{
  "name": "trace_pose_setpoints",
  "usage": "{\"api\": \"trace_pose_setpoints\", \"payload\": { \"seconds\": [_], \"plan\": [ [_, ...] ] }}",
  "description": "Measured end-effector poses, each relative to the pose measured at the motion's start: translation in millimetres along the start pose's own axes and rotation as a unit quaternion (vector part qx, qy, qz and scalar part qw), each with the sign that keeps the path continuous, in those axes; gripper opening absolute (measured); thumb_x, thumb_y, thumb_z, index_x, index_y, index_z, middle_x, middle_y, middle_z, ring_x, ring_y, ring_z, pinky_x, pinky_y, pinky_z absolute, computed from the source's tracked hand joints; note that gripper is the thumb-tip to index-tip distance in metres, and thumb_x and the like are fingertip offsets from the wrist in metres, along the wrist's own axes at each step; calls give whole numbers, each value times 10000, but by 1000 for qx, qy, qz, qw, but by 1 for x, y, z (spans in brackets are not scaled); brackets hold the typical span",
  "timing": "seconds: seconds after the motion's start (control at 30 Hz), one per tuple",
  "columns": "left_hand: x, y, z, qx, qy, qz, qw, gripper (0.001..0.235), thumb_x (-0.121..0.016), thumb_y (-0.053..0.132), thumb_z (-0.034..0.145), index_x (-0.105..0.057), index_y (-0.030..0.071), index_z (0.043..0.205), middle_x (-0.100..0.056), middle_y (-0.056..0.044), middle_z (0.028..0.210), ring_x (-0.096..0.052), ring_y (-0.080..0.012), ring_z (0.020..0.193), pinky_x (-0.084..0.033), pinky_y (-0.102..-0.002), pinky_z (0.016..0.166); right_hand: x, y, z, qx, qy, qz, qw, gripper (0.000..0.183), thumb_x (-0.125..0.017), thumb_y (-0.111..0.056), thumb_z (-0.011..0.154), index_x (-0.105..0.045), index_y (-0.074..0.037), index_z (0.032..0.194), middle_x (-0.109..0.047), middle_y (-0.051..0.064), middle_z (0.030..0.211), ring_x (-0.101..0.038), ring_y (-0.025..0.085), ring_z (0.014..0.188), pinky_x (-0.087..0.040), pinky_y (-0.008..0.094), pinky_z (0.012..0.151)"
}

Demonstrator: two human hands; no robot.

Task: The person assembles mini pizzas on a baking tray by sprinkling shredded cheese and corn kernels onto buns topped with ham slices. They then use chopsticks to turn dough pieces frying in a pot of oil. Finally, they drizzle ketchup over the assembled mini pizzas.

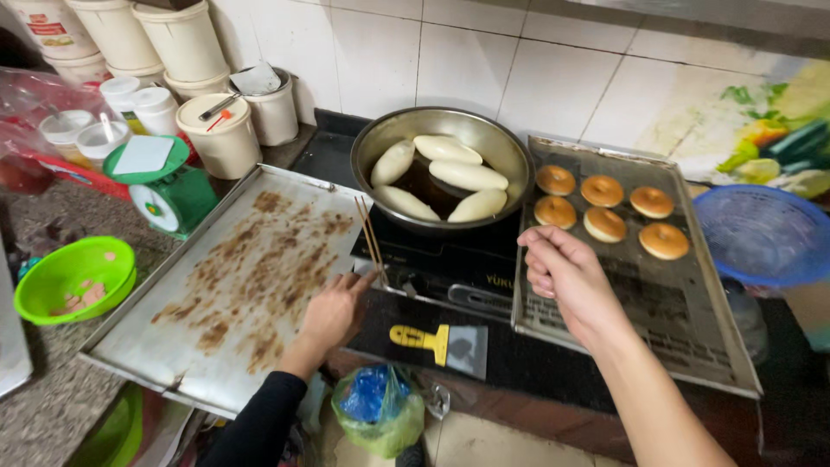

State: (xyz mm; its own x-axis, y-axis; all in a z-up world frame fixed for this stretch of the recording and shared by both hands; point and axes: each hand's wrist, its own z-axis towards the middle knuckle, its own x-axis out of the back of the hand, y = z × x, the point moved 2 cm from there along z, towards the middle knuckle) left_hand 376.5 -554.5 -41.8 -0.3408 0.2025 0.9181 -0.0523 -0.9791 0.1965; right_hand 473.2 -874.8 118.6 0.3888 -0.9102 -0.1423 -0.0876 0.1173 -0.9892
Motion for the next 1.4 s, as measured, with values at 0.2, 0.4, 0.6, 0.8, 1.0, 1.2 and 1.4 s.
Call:
{"api": "trace_pose_setpoints", "payload": {
  "seconds": [0.2,0.4,0.6,0.8,1.0,1.2,1.4],
  "plan": [
    [-61,-23,41,-16,-105,73,992,815,-659,216,841,-380,196,1607,-613,-137,1193,-572,-311,1088,-512,-434,855,14,-16,66,49,14,-21,998,140,-549,-149,1047,-608,-26,1014,-405,-51,704,-348,48,579,-268,216,495],
    [-84,-31,41,-125,-5,102,987,519,-636,256,882,-566,86,1367,-656,-113,1194,-606,-292,1084,-518,-410,889,7,-13,121,75,18,21,997,121,-554,-142,1064,-592,-33,1026,-386,-49,695,-355,53,576,-279,217,505],
    [-20,-17,32,-43,82,108,990,518,-689,239,850,-658,89,1345,-667,-79,1026,-631,-263,936,-519,-404,761,-28,-6,159,82,-106,2,991,135,-555,-120,1051,-636,-16,1080,-464,-45,732,-385,44,602,-302,210,516],
    [107,42,29,28,298,132,945,447,-783,108,825,-702,61,1262,-671,-88,901,-607,-262,780,-499,-399,671,-60,-21,145,178,-263,-174,932,238,-601,-115,1003,-695,-50,1211,-638,-35,811,-546,39,684,-480,198,605],
    [166,121,59,23,327,2,945,346,-798,61,858,-716,32,1193,-687,-88,918,-611,-244,760,-507,-367,668,-53,-47,116,310,-256,-280,872,314,-687,-102,952,-674,-99,1266,-721,2,851,-610,83,643,-509,240,564],
    [170,176,112,-76,276,-84,955,319,-803,110,873,-727,52,1177,-659,-75,865,-625,-255,772,-519,-381,698,-21,-62,115,544,-239,-365,717,351,-743,-48,888,-694,-71,1235,-721,78,904,-700,174,760,-588,313,655],
    [163,169,159,-141,240,-122,953,292,-783,123,913,-731,11,1177,-653,-103,849,-632,-279,767,-521,-403,702,20,-47,160,643,-139,-426,622,133,-728,-52,976,-692,-10,1097,-733,95,926,-742,207,848,-645,268,732]
  ]
}}
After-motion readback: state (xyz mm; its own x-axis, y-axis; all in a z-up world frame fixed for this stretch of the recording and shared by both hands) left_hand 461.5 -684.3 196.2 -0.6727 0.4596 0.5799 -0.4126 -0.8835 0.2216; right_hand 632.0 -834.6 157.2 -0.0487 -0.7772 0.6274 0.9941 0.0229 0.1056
